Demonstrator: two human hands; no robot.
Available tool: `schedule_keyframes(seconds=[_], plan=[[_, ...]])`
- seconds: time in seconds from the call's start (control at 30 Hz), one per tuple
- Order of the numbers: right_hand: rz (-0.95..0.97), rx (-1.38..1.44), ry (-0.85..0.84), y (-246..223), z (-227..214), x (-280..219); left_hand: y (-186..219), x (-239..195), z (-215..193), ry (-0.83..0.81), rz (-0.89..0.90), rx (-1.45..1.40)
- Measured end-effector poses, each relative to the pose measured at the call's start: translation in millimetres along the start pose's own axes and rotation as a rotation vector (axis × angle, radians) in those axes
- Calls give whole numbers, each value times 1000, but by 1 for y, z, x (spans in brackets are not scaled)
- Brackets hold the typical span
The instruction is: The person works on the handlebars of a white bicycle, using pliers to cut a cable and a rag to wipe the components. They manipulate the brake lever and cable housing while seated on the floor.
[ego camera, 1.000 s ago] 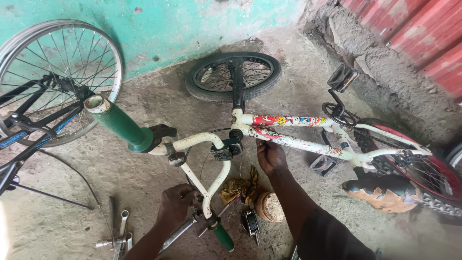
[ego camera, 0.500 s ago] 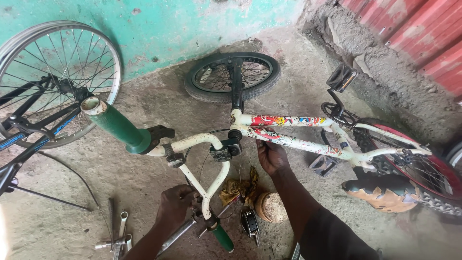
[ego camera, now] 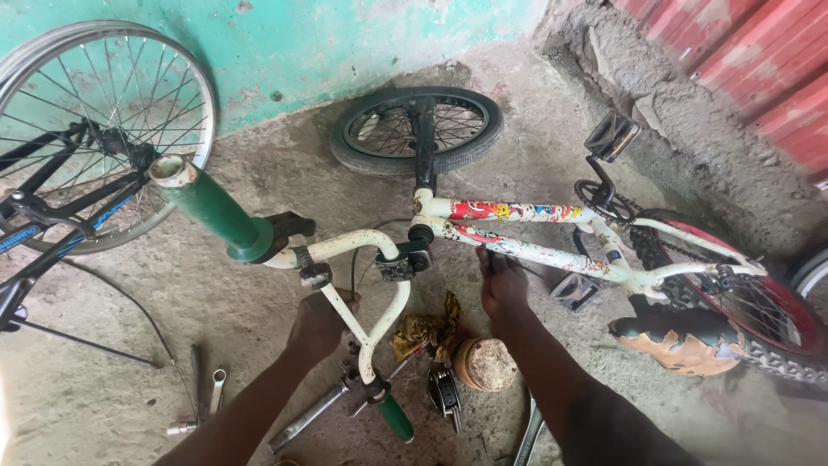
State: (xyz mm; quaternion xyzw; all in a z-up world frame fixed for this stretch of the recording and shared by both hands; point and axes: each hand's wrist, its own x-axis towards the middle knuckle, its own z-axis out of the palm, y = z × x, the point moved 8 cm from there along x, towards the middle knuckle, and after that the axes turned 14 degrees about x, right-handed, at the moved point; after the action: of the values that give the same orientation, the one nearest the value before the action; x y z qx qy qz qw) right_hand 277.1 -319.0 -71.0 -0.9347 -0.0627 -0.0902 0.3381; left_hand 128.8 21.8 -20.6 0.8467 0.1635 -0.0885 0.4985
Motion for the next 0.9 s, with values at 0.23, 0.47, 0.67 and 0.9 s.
schedule_keyframes(seconds=[0.23, 0.47, 0.67, 0.9], plan=[[561, 1338, 462, 14, -97, -88, -27, -2, -89, 445, -13, 287], [-261, 412, 129, -154, -285, -99, 128, -130, -71, -630, 271, 949], [70, 828, 101, -240, -417, -135, 350, -244, -56, -403, 822, 576], [-2, 299, 69, -328, -465, -197, 419, -349, 9, -247, 1015, 263]])
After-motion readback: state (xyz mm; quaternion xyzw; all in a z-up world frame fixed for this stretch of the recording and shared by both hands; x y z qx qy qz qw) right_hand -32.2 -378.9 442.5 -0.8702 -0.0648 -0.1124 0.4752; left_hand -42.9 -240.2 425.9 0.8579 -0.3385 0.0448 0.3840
